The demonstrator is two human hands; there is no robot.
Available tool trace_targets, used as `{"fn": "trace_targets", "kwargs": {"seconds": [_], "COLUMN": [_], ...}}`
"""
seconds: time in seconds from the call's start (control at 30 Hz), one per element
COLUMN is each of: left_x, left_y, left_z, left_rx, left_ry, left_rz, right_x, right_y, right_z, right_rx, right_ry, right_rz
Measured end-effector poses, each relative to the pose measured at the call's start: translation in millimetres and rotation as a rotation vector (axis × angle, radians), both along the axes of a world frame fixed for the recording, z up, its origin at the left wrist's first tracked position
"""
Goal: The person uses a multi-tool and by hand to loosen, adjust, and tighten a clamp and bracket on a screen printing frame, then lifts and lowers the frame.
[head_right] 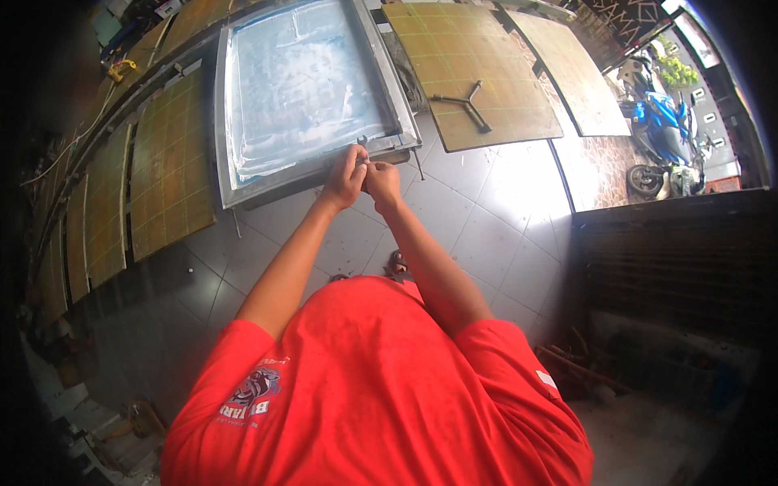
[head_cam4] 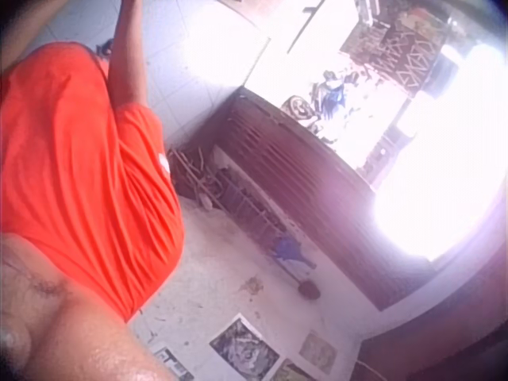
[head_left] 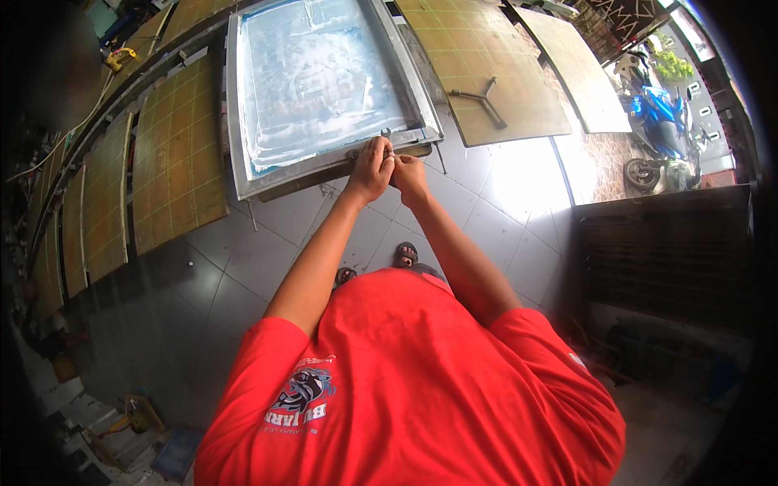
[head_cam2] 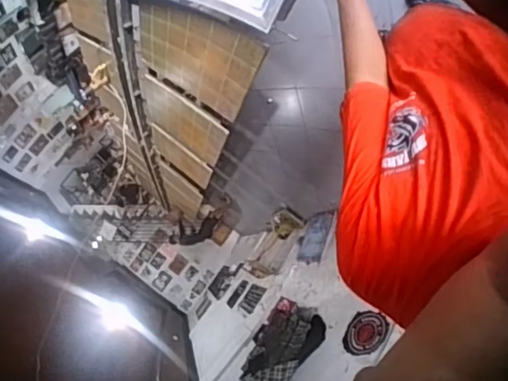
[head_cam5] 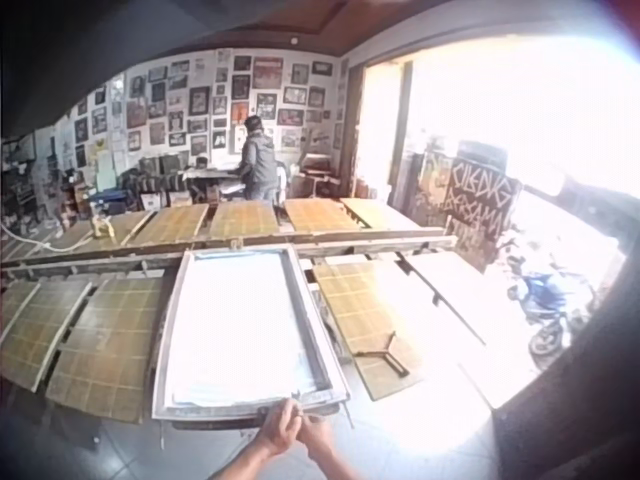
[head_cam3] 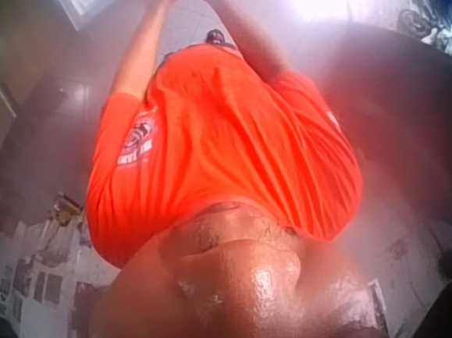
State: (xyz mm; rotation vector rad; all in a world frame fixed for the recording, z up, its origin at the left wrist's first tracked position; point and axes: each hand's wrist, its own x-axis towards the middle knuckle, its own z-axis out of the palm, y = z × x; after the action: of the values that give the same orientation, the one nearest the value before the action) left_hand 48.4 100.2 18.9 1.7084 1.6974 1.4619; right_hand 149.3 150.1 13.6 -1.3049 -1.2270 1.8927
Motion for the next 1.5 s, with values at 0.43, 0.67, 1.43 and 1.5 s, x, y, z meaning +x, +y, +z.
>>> {"fn": "trace_targets", "kwargs": {"seconds": [0.43,0.67,1.43,1.5], "left_x": [7.3,4.8,-2.0,-4.9], "left_y": [-0.3,-2.7,0.6,-0.2], "left_z": [4.1,3.8,13.0,14.0], "left_rx": [0.038,0.009,-0.082,0.001], "left_ry": [0.021,0.049,-0.358,-0.577], "left_rz": [0.034,0.042,-0.035,-0.032], "right_x": [-3.1,18.7,46.0,44.7], "right_y": [3.6,17.1,58.6,42.4], "right_z": [-9.4,-14.9,27.3,26.2], "right_rx": [-0.047,0.005,0.995,0.935], "right_ry": [-0.001,0.049,-0.637,-0.565], "right_rz": [0.022,-0.228,0.147,0.020]}}
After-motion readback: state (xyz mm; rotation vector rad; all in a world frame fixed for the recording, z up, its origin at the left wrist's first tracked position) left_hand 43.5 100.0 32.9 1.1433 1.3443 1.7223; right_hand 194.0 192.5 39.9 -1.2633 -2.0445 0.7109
